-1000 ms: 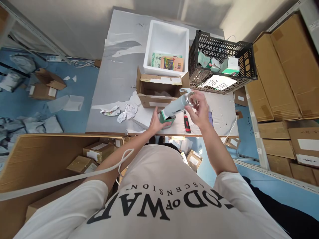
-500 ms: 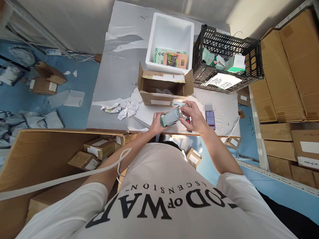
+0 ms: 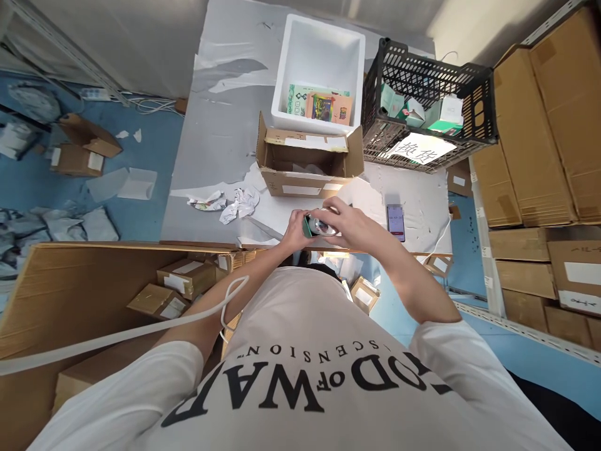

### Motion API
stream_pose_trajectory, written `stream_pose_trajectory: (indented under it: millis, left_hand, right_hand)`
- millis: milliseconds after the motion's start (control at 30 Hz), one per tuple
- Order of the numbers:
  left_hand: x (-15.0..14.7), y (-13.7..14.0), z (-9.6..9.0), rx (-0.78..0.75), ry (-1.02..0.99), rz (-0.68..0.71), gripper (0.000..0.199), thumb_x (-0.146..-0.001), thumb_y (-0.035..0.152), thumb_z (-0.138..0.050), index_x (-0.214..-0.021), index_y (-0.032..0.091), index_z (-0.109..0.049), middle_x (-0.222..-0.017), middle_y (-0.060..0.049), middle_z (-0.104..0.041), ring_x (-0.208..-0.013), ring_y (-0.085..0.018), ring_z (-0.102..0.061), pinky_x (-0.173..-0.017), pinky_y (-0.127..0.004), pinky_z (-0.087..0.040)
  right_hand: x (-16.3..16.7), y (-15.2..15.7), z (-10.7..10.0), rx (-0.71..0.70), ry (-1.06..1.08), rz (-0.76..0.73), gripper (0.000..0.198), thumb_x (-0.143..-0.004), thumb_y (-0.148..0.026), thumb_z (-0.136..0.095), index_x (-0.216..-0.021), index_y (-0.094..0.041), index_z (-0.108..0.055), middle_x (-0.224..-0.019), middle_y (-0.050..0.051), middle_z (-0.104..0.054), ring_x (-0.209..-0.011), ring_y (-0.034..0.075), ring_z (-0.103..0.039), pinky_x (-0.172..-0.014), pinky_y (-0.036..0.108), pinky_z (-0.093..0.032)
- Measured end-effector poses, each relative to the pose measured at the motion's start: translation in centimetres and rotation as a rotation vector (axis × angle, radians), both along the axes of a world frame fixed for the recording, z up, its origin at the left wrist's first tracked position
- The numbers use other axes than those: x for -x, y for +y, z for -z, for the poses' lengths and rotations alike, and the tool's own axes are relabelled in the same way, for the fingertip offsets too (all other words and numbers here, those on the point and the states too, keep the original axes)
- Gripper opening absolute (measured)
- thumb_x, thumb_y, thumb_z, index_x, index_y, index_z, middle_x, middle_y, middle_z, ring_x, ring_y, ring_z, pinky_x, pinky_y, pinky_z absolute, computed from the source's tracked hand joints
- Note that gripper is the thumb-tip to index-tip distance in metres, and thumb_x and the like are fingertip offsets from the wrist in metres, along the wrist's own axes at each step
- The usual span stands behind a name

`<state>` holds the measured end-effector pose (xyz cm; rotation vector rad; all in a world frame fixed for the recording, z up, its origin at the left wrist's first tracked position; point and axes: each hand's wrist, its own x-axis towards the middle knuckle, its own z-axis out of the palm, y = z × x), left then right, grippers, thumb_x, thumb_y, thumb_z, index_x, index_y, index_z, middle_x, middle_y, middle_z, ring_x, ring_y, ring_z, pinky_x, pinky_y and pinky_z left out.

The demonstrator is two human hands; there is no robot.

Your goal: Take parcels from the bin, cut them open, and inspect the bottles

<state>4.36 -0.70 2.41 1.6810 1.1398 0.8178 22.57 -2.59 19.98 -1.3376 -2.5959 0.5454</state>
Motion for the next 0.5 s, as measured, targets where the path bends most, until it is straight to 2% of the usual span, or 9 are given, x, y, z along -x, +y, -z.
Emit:
stream_pose_trajectory:
  millis: [133,267,433,500]
  left_hand:
    - [0.1,0.1,0.4,-0.04,0.004,0.036,0.073,-0.053,0.026,-0.083,-0.117,0.02,-0.048,-0.117,-0.011,-0.046,-0.118,-0.031,-0.047,-0.103,-0.049,-0.041]
    - [0.5,-0.1,0.9,-0.062,0.024,0.072,0.082,-0.053,0.03,-0.085,-0.124,0.017,-0.046,-0.122,-0.014,-0.043,-0.122,-0.032,-0.045,-0.104,-0.047,-0.042]
    - [0.7,-0.6,1.9,0.051,0.059,0.003,0.109,-0.053,0.043,-0.086,-0.143,0.02,-0.029,-0.14,-0.018,-0.036,-0.128,-0.034,-0.046,-0.101,-0.048,-0.045]
    - [0.5,-0.5,1.9,0.083,0.115,-0.006,0.11,-0.052,0.043,-0.087,-0.142,0.02,-0.03,-0.14,-0.018,-0.04,-0.127,-0.035,-0.048,-0.102,-0.05,-0.044]
  right_hand:
    - [0.4,0.8,4.5,0.047,-0.073,0.01,0.049,-0.083,-0.029,-0.065,-0.13,-0.024,-0.053,-0.11,0.01,-0.056,-0.08,0.018,-0.056,-0.067,0.03,-0.045]
    - [0.0,1.2,8.8,0.01,-0.152,-0.028,0.053,-0.08,-0.044,-0.071,-0.126,-0.023,-0.058,-0.114,0.012,-0.06,-0.1,0.027,-0.053,-0.085,0.039,-0.043]
    - [-0.2,-0.1,11.6,-0.055,-0.164,-0.029,0.07,-0.084,-0.061,-0.058,-0.141,-0.021,-0.047,-0.134,0.019,-0.05,-0.114,0.033,-0.047,-0.091,0.045,-0.039]
    - [0.0,-0.7,12.3,-0.071,-0.139,-0.005,0.075,-0.083,-0.063,-0.056,-0.143,-0.019,-0.045,-0.137,0.022,-0.045,-0.119,0.036,-0.044,-0.093,0.048,-0.039]
